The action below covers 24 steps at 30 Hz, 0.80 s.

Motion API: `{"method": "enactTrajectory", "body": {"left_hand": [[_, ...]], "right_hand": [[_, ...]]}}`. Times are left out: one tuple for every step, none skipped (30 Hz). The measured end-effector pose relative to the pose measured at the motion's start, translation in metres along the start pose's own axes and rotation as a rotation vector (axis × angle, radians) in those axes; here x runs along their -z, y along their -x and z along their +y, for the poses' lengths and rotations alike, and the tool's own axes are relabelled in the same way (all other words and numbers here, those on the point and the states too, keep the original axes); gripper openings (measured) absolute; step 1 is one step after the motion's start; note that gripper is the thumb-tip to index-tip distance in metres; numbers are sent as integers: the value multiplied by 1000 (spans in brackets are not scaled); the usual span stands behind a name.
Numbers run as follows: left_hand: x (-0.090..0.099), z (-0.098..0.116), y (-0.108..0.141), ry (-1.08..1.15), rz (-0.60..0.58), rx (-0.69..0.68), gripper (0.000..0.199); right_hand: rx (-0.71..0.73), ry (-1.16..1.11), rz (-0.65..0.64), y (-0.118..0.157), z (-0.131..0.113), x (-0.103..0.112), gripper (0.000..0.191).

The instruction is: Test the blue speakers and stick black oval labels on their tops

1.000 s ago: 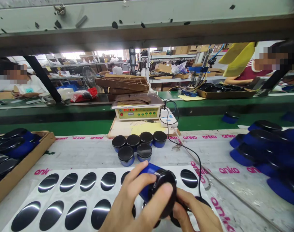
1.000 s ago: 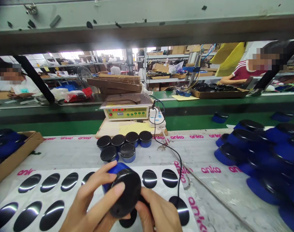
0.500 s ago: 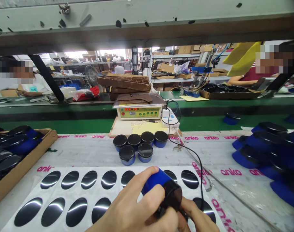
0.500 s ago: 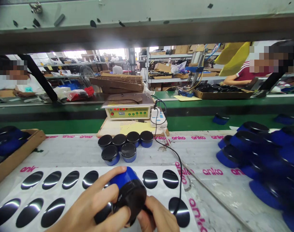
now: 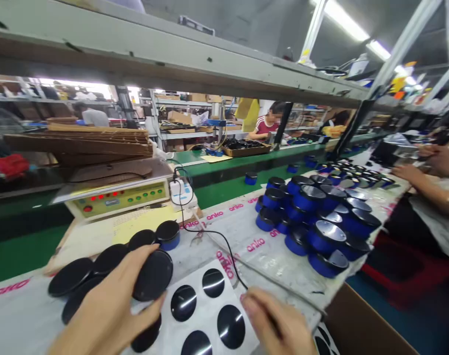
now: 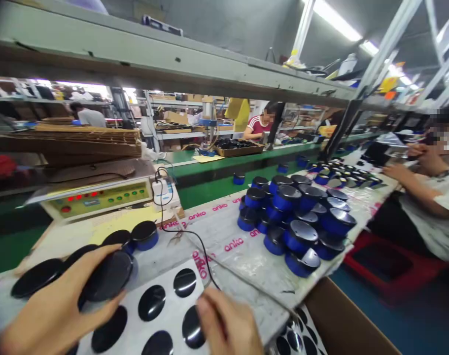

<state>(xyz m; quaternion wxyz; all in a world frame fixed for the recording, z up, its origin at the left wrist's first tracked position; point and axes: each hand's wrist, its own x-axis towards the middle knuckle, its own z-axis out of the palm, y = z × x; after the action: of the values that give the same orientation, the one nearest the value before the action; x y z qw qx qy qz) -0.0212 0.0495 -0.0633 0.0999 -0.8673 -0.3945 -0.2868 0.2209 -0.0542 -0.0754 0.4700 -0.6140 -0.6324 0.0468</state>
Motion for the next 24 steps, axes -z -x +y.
{"method": "enactTrajectory", "body": {"left_hand": [[-7,-6,-6,-1,-13,14,51],[-14,-11,-11,1,-26,-9,51],[-20,-14,-14,0,-25,-48,51],[-26,-16,-15,-6,-20,-93,52],[-31,-17,-15,-10,-18,-125,54],[-36,-18,-14,-4,-22,-132,56],[-41,-17,-11,5,-41,-113,56],[-45,-17,-8,14,-65,-87,56],[-49,-18,-5,18,-94,-70,56],[-52,-19,-2,12,-110,-63,57],[-56,-20,0,-7,-112,-63,56],[-59,-21,2,-34,-102,-69,56],[-60,-21,2,-62,-86,-65,56],[-60,-20,2,-84,-68,-41,55],[-57,-17,2,-88,-61,4,55],[-51,-12,0,-50,-67,58,55],[-42,-4,-3,43,-92,120,55],[-31,6,-6,194,-144,184,56],[-19,19,-9,418,-207,238,57],[-6,32,-13,694,-290,305,58],[6,45,-16,997,-369,359,63],[17,56,-19,1281,-383,412,71],[27,65,-21,1502,-397,473,78],[34,70,-22,1688,-400,554,81]], "right_hand": [[-131,80,97,-7,6,13,35],[-240,178,196,-15,14,25,40],[-317,313,306,-23,24,37,44],[-355,421,399,-31,36,48,47],[-386,511,491,-39,49,56,49],[-417,586,572,-46,63,62,53],[-452,633,631,-51,76,67,56],[-489,670,675,-55,88,69,57],[-524,691,697,-58,99,71,56],[-551,695,701,-59,107,72,54],[-568,689,696,-60,112,73,51],[-579,673,687,-60,114,74,50],[-591,651,681,-59,113,75,49],[-601,614,668,-58,108,75,49],[-601,554,645,-56,100,73,50],[-592,475,602,-54,89,71,51],[-559,374,546,-52,75,66,52],[-490,248,465,-49,60,59,52],[-384,110,356,-47,43,51,51],[-263,-25,244,-44,25,41,49],[-137,-136,130,-43,8,31,45],[-36,-197,34,-42,-9,21,42],[33,-204,-10,-42,-24,13,38],[99,-187,-52,-43,-36,6,35]]}}
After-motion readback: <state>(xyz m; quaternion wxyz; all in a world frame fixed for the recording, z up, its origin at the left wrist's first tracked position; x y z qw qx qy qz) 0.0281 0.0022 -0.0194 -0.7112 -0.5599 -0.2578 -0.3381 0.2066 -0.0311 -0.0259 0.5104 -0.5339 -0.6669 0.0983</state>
